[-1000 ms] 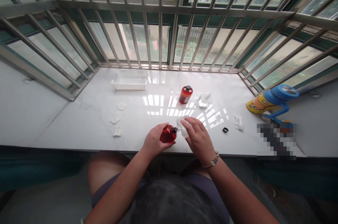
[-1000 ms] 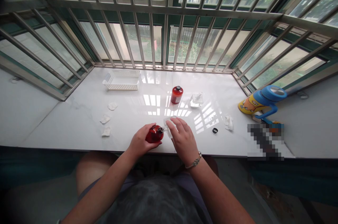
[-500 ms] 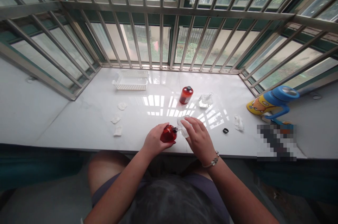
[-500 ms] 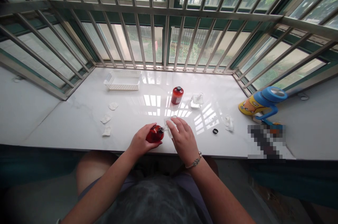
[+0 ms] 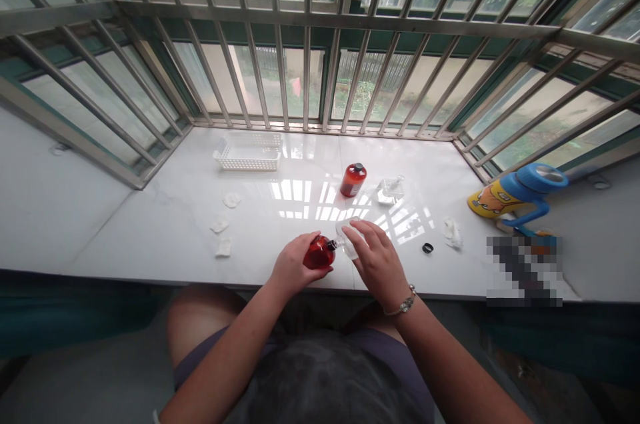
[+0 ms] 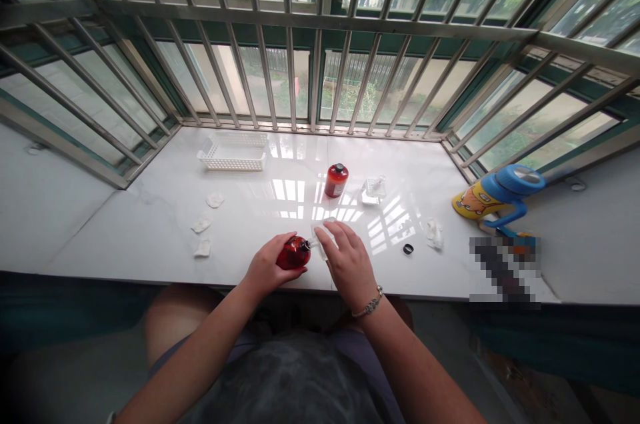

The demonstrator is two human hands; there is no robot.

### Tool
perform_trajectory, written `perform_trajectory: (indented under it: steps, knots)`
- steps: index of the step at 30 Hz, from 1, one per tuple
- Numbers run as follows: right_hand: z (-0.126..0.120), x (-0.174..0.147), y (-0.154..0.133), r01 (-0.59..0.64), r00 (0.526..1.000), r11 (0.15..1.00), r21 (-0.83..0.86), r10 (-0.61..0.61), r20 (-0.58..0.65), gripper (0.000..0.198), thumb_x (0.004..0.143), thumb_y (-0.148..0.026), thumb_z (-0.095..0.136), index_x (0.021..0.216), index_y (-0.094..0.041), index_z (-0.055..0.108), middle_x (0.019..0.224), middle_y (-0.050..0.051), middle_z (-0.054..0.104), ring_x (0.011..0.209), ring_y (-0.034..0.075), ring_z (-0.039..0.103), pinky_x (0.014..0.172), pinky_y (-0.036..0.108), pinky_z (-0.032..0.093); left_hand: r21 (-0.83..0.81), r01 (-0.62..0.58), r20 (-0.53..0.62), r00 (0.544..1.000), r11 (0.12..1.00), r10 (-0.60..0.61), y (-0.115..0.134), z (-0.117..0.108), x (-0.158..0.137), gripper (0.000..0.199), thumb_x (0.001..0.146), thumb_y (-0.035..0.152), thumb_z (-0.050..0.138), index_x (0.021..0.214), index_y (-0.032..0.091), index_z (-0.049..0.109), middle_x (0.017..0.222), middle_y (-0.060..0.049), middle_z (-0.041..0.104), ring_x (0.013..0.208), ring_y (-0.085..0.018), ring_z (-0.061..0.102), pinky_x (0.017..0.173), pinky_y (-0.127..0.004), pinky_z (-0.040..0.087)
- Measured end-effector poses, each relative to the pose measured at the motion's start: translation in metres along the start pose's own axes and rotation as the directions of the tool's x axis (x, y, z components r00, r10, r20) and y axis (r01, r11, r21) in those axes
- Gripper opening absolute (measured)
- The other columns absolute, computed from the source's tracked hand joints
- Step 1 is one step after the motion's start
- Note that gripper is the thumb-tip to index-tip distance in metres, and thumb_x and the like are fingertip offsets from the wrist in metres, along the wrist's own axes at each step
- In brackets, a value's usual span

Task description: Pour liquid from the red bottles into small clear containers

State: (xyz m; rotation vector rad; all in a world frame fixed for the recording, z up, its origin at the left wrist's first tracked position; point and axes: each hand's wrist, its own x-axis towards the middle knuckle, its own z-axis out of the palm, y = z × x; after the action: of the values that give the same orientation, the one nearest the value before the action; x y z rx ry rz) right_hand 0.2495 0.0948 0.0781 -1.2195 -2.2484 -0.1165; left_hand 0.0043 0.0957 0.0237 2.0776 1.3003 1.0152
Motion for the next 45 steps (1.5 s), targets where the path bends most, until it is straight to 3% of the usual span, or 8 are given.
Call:
perform_trajectory:
  steps: [17,45]
  knots:
    - [-0.005,0.005,0.002,0.047,0.999,0.997,-0.055,-0.047,0.004,0.054,0.099,-0.005,0.058,0.151,-0.019,0.058,0.147,0.016,0.063,0.14,0.034,0.054,0.116,0.055,0.053,-0.036,0.025,-0.001,1.0,0.999,-0.025,0.0,-0.001,0.0,0.085,0.076,0.041,0.097,0.149,0.028,0.054,0.139,-0.01,0.071,0.125,-0.032,0.071,0.11,-0.05,0.059]
    - [-0.012,0.013,0.005,0.076,0.996,0.995,-0.066,-0.072,0.048,0.063,0.096,0.0,0.053,0.154,-0.024,0.055,0.149,0.014,0.063,0.142,0.034,0.054,0.114,0.056,0.055,-0.07,0.046,0.009,0.999,0.996,-0.046,-0.004,-0.001,0.0,0.086,0.075,0.04,0.097,0.148,0.029,0.054,0.139,-0.009,0.071,0.125,-0.031,0.07,0.112,-0.049,0.057]
